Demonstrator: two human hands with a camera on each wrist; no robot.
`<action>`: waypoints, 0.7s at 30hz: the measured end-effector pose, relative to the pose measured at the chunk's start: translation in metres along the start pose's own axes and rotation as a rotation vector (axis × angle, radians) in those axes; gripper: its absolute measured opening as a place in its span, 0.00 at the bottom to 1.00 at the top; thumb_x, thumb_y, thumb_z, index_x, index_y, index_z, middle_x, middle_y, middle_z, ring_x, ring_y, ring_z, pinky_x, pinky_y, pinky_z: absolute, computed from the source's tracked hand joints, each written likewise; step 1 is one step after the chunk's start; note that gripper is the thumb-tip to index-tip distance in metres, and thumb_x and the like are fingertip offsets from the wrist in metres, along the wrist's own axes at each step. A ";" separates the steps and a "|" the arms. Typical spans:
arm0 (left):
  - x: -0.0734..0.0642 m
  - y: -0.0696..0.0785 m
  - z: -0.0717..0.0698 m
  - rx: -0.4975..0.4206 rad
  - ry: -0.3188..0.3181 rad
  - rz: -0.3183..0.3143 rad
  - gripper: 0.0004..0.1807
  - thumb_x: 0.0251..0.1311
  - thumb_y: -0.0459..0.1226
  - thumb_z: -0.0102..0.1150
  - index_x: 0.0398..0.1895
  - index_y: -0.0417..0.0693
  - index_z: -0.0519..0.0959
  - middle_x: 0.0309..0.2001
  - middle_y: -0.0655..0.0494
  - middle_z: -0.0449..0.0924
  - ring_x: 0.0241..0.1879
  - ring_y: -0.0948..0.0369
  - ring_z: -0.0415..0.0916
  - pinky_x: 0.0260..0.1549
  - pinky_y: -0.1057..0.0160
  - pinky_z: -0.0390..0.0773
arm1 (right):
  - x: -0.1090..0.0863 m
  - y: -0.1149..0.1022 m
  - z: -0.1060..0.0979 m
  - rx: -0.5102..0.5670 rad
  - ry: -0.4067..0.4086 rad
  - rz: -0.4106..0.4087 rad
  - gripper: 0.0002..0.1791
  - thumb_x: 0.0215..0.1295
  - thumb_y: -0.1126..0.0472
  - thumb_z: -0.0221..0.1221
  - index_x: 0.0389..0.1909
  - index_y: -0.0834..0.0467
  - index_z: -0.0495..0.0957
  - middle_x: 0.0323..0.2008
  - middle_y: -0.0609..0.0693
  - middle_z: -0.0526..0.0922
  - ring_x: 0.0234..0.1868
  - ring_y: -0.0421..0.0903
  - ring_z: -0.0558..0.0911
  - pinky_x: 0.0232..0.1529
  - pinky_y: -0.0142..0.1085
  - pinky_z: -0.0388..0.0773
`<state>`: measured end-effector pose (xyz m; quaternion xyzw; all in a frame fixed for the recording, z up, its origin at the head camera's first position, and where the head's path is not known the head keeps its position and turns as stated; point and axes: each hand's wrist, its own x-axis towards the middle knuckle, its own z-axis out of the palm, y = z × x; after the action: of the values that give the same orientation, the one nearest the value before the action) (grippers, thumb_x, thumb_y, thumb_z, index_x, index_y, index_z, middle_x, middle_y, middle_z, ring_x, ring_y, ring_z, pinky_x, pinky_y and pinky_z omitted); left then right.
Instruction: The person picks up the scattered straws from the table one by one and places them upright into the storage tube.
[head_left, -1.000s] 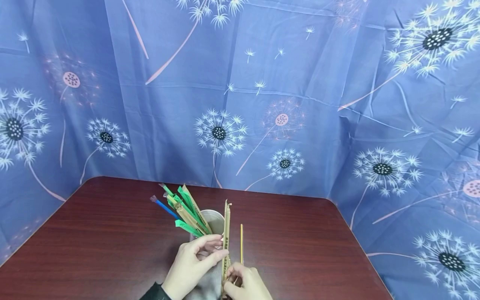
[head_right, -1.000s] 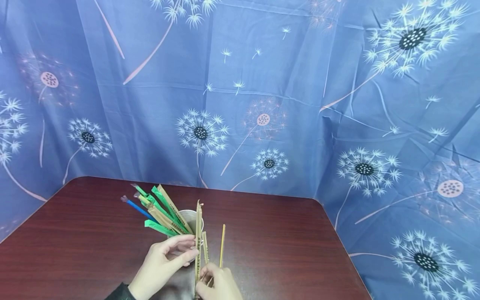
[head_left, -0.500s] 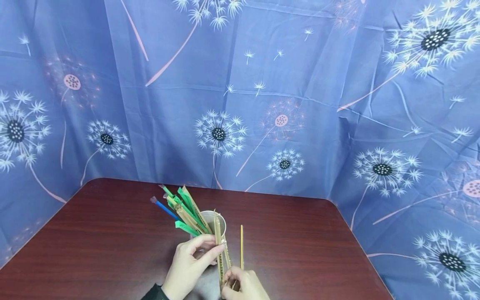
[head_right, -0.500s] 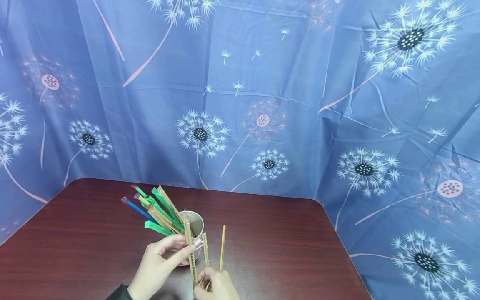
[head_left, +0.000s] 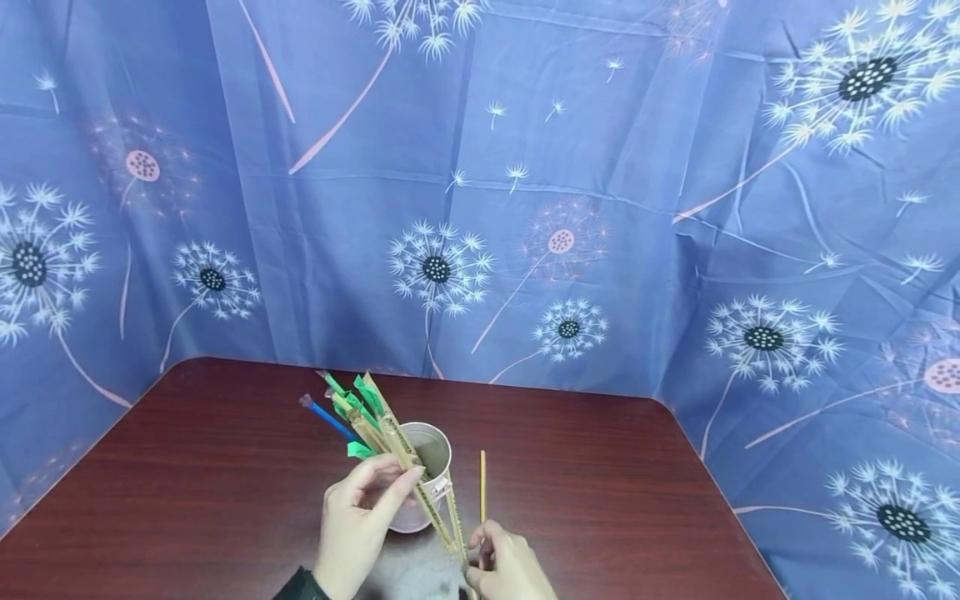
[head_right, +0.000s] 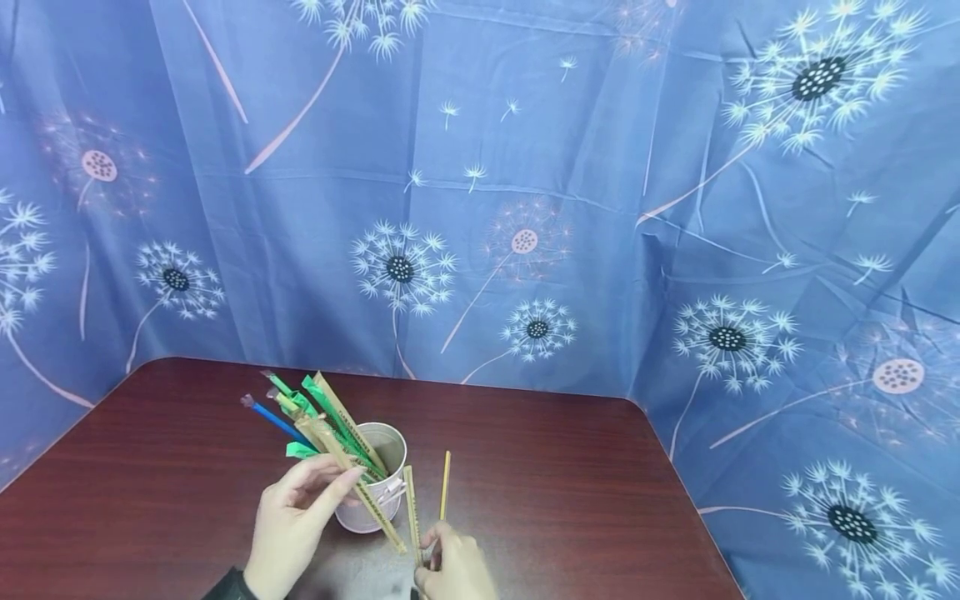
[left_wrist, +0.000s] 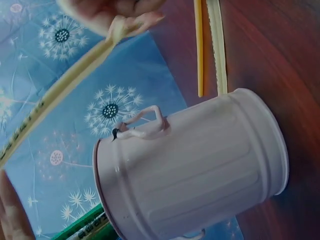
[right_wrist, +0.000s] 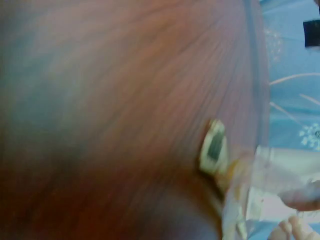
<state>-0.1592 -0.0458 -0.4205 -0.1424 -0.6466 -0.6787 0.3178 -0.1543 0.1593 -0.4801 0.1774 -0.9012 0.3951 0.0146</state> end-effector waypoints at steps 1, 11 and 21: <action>0.001 -0.001 -0.001 -0.010 0.012 0.032 0.06 0.54 0.22 0.65 0.36 0.31 0.83 0.31 0.59 0.88 0.23 0.64 0.83 0.22 0.67 0.85 | 0.000 0.003 0.000 -0.018 0.005 0.008 0.14 0.47 0.68 0.68 0.34 0.56 0.75 0.21 0.36 0.72 0.21 0.29 0.68 0.21 0.30 0.69; 0.008 -0.004 -0.011 -0.119 0.158 0.264 0.09 0.53 0.12 0.55 0.38 0.20 0.75 0.40 0.59 0.88 0.34 0.67 0.86 0.38 0.73 0.84 | 0.002 0.019 0.000 -0.080 -0.035 0.011 0.14 0.47 0.72 0.65 0.35 0.58 0.74 0.20 0.38 0.73 0.21 0.32 0.69 0.22 0.33 0.72; 0.008 -0.010 -0.014 -0.095 0.178 0.319 0.13 0.49 0.09 0.56 0.39 0.18 0.77 0.42 0.52 0.88 0.41 0.65 0.85 0.42 0.73 0.83 | 0.003 0.019 -0.001 -0.107 -0.047 0.047 0.18 0.43 0.71 0.65 0.37 0.58 0.73 0.20 0.39 0.73 0.22 0.34 0.70 0.24 0.35 0.73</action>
<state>-0.1682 -0.0616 -0.4250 -0.1976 -0.5522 -0.6595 0.4702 -0.1638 0.1711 -0.4927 0.1641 -0.9251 0.3424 -0.0063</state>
